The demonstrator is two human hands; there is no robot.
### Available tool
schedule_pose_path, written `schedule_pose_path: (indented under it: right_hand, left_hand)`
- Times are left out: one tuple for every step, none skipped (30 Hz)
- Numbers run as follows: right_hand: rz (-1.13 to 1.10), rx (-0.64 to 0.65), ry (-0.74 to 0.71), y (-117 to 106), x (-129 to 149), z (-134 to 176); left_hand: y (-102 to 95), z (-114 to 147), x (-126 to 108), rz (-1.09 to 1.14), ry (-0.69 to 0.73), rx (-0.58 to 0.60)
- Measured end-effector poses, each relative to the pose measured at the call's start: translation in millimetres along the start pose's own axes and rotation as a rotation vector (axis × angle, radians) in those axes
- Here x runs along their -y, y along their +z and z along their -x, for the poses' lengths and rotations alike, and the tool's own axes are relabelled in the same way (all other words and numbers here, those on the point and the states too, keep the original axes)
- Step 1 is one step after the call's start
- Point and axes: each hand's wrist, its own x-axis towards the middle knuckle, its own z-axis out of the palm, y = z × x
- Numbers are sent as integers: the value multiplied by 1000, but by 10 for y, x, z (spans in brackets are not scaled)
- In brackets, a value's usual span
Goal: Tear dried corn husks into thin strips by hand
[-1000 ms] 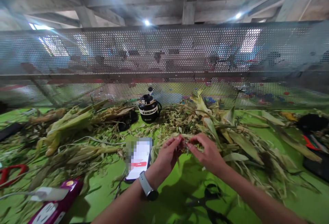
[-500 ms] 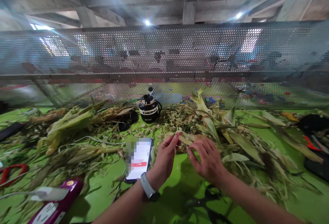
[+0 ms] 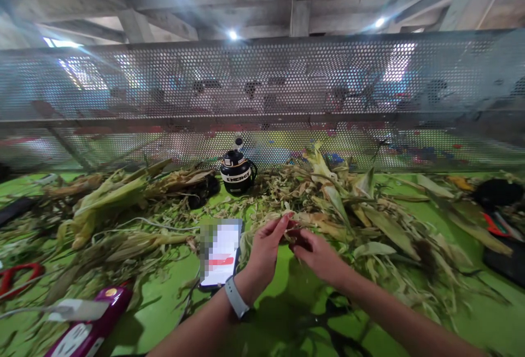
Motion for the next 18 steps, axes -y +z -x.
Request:
schedule_pose_path:
  right_hand:
    - [115, -11, -44, -51, 48, 15]
    - [239, -29, -102, -105, 99, 32]
    - [349, -54, -165, -158, 148, 47]
    - [436, -86, -223, -208, 191, 59]
    - [498, -120, -285, -252, 225, 66]
    - [533, -163, -336, -288, 247, 68]
    - [548, -206, -369, -315, 258, 64]
    - [546, -246, -377, -332, 257, 55]
    - [532, -276, -356, -339, 246, 44]
    - [510, -293, -312, -338, 229, 31]
    - [482, -301, -255, -329, 209, 19]
    - [450, -300, -198, -315, 189, 9]
    - [415, -293, -152, -297, 170, 1]
    - [375, -286, -121, -277, 155, -3]
    - [336, -281, -104, -257, 144, -4]
    - [300, -279, -95, -238, 136, -2]
    - [273, -282, -90, -222, 132, 3]
    - [259, -292, -87, -208, 131, 9]
  left_hand:
    - [-7, -7, -10, -35, 24, -3]
    - [-12, -11, -23, -66, 45, -8]
    - [-12, -11, -41, -93, 57, -7]
    - [-10, -9, -61, -118, 60, 7]
    - [-4, -5, -81, -142, 59, 29]
    - [3, 1, -100, -164, 53, 59]
    - [10, 9, -116, -183, 42, 91]
    - [17, 16, -127, -193, 31, 121]
    - [21, 22, -132, -195, 21, 147]
    - [24, 26, -133, -192, 12, 167]
    - [23, 30, -131, -184, 4, 184]
    - [21, 32, -127, -178, -1, 198]
    - [19, 34, -122, -174, 0, 208]
    - [16, 36, -118, -174, 2, 217]
    - [14, 39, -116, -179, 7, 223]
    - [14, 42, -116, -187, 13, 227]
    - [14, 45, -117, -201, 20, 226]
    - [14, 47, -119, -220, 26, 223]
